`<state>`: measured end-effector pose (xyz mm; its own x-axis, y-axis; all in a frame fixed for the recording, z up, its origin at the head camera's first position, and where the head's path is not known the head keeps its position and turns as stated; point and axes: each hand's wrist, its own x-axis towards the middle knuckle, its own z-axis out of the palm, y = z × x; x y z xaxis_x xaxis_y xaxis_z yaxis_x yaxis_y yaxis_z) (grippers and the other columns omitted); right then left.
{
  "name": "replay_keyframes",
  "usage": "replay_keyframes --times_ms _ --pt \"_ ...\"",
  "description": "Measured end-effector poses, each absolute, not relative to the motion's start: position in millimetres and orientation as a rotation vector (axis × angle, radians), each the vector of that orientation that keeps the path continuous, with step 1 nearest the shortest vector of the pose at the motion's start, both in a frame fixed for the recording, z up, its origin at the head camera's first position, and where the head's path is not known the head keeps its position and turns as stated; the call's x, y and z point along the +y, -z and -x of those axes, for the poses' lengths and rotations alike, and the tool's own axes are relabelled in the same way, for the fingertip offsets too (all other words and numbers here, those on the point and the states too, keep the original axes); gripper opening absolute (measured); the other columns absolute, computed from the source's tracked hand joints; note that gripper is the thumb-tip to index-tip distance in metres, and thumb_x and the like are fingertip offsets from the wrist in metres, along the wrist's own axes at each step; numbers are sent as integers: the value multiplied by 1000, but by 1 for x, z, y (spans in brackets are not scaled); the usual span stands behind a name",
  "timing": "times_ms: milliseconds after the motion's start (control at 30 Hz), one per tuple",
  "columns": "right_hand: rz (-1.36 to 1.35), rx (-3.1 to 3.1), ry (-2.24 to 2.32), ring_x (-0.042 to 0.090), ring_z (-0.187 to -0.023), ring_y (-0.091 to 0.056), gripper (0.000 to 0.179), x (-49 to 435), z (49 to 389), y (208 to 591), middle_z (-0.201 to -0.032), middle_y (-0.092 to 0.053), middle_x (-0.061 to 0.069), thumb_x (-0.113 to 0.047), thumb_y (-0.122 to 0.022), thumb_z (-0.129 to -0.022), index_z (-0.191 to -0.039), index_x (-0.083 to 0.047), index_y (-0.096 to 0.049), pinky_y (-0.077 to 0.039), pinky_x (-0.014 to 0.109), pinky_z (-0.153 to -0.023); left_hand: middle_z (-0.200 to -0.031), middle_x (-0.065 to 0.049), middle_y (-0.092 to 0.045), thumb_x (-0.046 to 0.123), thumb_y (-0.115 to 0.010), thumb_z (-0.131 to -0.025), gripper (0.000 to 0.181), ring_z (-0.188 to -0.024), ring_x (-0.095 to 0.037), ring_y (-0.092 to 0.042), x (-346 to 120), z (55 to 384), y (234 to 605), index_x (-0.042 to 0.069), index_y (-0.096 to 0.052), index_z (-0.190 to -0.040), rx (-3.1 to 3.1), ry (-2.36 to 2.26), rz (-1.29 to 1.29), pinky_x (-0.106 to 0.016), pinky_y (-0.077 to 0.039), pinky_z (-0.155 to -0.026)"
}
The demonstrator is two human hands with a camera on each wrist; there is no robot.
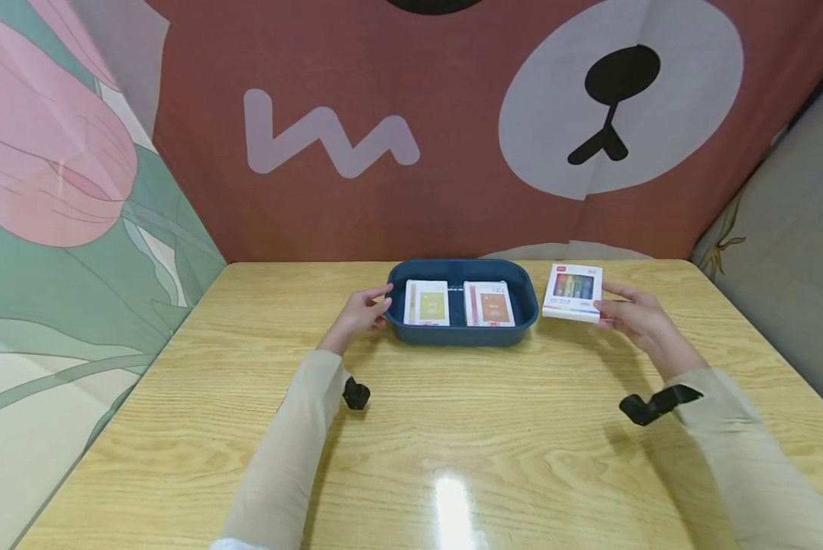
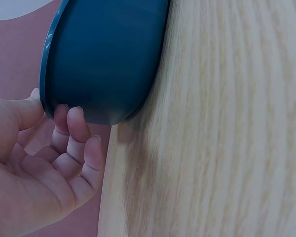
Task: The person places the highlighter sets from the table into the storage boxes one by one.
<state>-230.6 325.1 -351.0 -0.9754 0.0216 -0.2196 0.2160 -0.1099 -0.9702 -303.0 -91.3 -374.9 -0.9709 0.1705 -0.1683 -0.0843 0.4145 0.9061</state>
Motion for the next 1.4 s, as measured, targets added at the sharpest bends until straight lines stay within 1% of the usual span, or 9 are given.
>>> replay_keyframes --times_ms 367,500,733,900,1033,1133,1400 --pt "-225 1919 2299 12 -61 -59 69 322 229 345 -71 -62 2 5 -49 -88 -140 7 -2 -49 23 -56 -80 -10 -52 19 -49 -93 38 -67 -26 -55 -91 302 375 20 -49 -131 2434 -1592 -67 -36 -45 -62" --pt "-214 1898 2310 13 -62 -60 70 321 229 342 -73 -61 2 4 -49 -88 -140 6 -2 -49 23 -58 -79 -10 -52 19 -50 -93 38 -67 -25 -55 -91 302 375 20 -49 -131 2432 -1592 -61 -36 -46 -62" --pt "-220 1862 2326 12 -67 -60 72 316 228 334 -76 -62 0 2 -53 -87 -141 4 -5 -50 23 -60 -81 -11 -52 20 -49 -93 38 -66 -24 -55 -91 302 374 20 -49 -131 2434 -1587 -64 -35 -45 -60" --pt "-204 1859 2335 13 -67 -60 74 308 227 330 -77 -61 1 2 -55 -86 -141 5 -6 -50 24 -60 -80 -10 -51 19 -49 -93 38 -65 -24 -54 -91 303 375 20 -48 -131 2421 -1596 -64 -34 -44 -60" --pt "-167 1885 2322 12 -68 -60 73 300 226 329 -78 -61 0 2 -55 -86 -140 7 -7 -50 24 -60 -78 -9 -50 19 -49 -93 39 -64 -23 -54 -91 303 375 20 -48 -131 2410 -1609 -65 -33 -45 -59" --pt "-140 1910 2306 12 -68 -60 69 294 227 330 -78 -61 0 3 -53 -87 -139 9 -7 -50 24 -60 -78 -8 -49 18 -49 -93 39 -63 -22 -54 -91 303 376 19 -48 -131 2401 -1619 -68 -33 -45 -58" --pt "-93 1979 2248 11 -68 -60 67 280 229 330 -78 -61 -2 2 -53 -87 -138 10 -10 -50 23 -60 -77 -9 -48 18 -50 -92 39 -63 -22 -54 -91 302 376 18 -48 -132 2397 -1627 -69 -32 -45 -58"
